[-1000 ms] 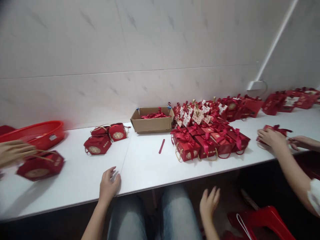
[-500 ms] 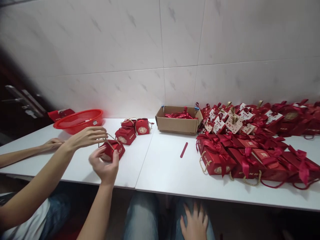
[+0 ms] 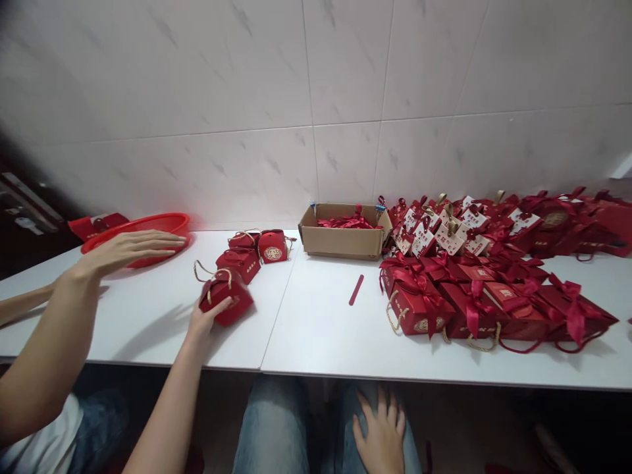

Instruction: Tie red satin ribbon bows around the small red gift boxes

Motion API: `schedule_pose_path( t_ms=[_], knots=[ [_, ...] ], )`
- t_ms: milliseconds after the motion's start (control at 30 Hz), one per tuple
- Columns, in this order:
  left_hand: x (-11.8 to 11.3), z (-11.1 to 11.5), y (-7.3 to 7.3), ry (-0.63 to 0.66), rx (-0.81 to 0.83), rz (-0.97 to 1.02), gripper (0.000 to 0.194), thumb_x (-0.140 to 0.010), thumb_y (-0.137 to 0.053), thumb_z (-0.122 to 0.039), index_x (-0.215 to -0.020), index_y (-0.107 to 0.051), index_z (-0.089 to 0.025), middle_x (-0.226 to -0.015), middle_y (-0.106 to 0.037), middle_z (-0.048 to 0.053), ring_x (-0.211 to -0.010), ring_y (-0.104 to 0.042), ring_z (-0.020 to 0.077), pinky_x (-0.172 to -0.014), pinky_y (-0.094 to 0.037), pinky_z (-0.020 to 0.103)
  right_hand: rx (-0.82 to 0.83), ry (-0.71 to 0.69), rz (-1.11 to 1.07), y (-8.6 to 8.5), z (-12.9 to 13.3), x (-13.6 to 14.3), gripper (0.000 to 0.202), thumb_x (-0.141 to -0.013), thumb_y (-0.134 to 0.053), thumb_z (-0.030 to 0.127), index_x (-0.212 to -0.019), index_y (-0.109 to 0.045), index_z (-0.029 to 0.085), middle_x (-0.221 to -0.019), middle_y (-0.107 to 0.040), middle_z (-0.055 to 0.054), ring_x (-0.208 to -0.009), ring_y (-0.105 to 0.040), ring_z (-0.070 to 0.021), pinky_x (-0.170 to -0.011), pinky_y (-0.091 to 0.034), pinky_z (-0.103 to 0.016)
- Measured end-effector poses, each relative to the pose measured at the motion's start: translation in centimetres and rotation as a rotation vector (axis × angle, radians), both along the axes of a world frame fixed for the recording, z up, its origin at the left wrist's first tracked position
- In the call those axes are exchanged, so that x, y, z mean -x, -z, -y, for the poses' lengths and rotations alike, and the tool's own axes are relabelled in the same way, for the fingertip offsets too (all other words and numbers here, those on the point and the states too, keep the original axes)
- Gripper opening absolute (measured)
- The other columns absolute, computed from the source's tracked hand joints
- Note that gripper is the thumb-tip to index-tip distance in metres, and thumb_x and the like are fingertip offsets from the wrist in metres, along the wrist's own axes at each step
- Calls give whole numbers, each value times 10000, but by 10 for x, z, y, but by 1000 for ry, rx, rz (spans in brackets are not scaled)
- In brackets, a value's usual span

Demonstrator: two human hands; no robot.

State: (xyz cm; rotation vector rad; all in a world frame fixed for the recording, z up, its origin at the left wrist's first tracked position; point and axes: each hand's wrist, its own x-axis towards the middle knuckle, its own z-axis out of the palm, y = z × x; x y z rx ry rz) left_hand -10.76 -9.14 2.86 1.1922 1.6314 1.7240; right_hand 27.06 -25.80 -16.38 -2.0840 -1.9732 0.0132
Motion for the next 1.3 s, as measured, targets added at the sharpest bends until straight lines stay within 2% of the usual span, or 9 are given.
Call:
schedule_pose_path(
  t_ms=[100,300,533,733,933,1000,1133,1200,1300],
  knots=[
    [-48,7,2,255,-54,58,739,-635,-715,-414,-1276,-422,-192,-1184,-590,115,-1053,-592,285,-889,-503,439,10,3,-1,-2,0,1,380,-784,-508,421,-1134,-639,347,-1330,-457,-108,-1235,-372,-382,-985,-268,-540],
    [-136,-22,15,446,18,-329,991,-600,-742,-437,-1392,-201,-186,-1348,-433,169,-1226,-459,297,-1011,-383,445,23,-6,-3,-8,2,-3,395,-803,-496,441,-1172,-609,359,-1343,-444,-101,-1261,-346,-381,-987,-274,-534],
    [-150,-28,31,412,-116,-724,855,-747,-606,-461,-1416,-134,-216,-1477,-166,196,-1381,-161,328,-1063,-224,528,66,15,-51,-7,2,1,401,-791,-500,425,-1168,-613,348,-1371,-418,-94,-1289,-320,-377,-999,-276,-542],
    [-157,-39,-18,301,-87,-702,685,-732,-598,-507,-1310,-365,-222,-1396,-283,167,-1335,-212,343,-1050,-205,551,48,61,-3,-13,-1,23,356,-744,-545,375,-1072,-672,320,-1340,-465,-114,-1286,-313,-411,-988,-230,-599],
    [-179,-48,-58,362,31,-832,200,-745,-601,-380,-843,-620,-207,-1253,-400,140,-1255,-282,362,-973,-287,573,39,33,26,-37,-1,28,336,-754,-544,271,-1049,-676,364,-1311,-509,-74,-1260,-360,-422,-976,-241,-609],
    [-178,-34,-69,480,-42,-838,196,-776,-559,-394,-794,-635,-215,-1245,-440,128,-1248,-299,340,-989,-286,557,53,26,-51,-43,-1,26,312,-800,-526,277,-1063,-664,371,-1308,-509,-53,-1260,-371,-393,-978,-274,-593],
    [-154,-20,-82,1029,-34,-861,353,-634,-664,-545,-831,-676,-252,-1286,-484,101,-1277,-294,355,-1032,-280,516,69,46,-172,-56,-11,19,285,-893,-495,345,-1146,-579,242,-1262,-508,-82,-1117,-501,-236,-930,-427,-459],
    [-140,-34,-72,862,-72,-673,403,-699,-569,-573,-896,-645,-230,-1259,-508,113,-1239,-370,335,-1010,-320,491,70,44,-205,-65,-26,14,296,-902,-499,339,-1155,-543,191,-1209,-523,-90,-1026,-539,-184,-879,-474,-399],
    [-126,-72,-32,391,-79,-395,381,-849,-357,-476,-1058,-531,-209,-1198,-526,112,-1173,-451,264,-980,-354,450,66,16,-278,-85,-56,5,293,-911,-478,343,-1144,-546,179,-1174,-538,-83,-998,-552,-181,-847,-492,-378]
  ],
)
